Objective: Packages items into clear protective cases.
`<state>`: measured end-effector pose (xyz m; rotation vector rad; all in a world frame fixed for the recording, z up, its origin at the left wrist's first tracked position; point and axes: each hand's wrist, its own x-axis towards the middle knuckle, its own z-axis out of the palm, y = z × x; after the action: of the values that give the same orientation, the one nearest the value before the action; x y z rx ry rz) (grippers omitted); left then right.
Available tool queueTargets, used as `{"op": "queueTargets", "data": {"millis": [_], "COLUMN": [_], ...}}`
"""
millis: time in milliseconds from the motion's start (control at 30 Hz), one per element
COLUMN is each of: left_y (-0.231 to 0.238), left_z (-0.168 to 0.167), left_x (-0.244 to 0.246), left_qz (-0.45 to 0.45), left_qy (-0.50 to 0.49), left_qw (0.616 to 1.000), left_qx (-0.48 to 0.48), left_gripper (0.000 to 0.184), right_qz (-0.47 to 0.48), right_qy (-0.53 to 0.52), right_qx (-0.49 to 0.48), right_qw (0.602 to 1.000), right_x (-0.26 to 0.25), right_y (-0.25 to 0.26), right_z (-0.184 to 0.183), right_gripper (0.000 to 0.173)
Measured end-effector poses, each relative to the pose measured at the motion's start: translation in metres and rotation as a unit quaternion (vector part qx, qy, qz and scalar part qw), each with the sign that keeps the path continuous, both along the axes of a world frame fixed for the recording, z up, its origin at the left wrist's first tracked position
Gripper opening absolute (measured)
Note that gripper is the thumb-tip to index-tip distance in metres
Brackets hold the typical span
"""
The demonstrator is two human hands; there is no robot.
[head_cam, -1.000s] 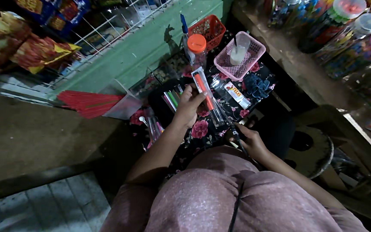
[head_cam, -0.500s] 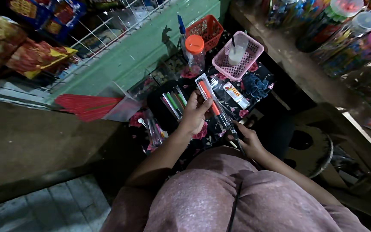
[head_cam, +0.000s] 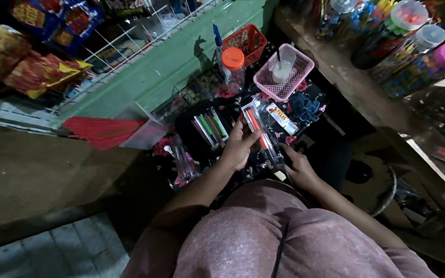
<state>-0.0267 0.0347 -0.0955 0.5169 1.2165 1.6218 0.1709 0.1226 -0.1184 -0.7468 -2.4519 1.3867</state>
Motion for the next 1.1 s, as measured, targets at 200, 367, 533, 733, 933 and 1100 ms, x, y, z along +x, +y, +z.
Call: {"op": "queueTargets", "data": {"millis": [200,367,533,733,933,1100], "left_y": [0.003,0.002,0.001,0.001,0.001,0.002], "left_z": [-0.001,-0.001,-0.003,-0.005,-0.006,-0.008], "left_x": [-0.010,-0.008,-0.008,-0.010,-0.010,-0.010], "left_qz": [0.015,0.011,0.012,0.008,0.005,0.008], "left_qy": [-0.013,-0.021,-0.025,-0.035,-0.038,-0.038], "left_qw": [1.000,1.000,0.999,0.999,0.999,0.999], "left_qx": [0.017,0.021,0.023,0.022,0.027,0.023], "left_gripper": [0.032,0.032,0.034,0.036,0.033,0.033], "right_qz": [0.021,0.013,0.018,0.022,0.020,0.019], "right_qy": [0.010,0.011,0.000,0.011,0.026,0.018], "right_qx": [0.010,0.002,0.011,0.009,0.004,-0.002], "right_qw": [1.000,1.000,1.000,1.000,0.999,1.000], "right_x": [0.007,0.000,-0.004,-0.005,-0.005,-0.006], "right_y": [0.001,0.000,0.000,-0.001,-0.004,-0.006], "right_z": [-0.003,-0.002,0.000,-0.006,-0.008,-0.011], "right_gripper": [0.056,0.054,0.053,0.054,0.051,0.050]}}
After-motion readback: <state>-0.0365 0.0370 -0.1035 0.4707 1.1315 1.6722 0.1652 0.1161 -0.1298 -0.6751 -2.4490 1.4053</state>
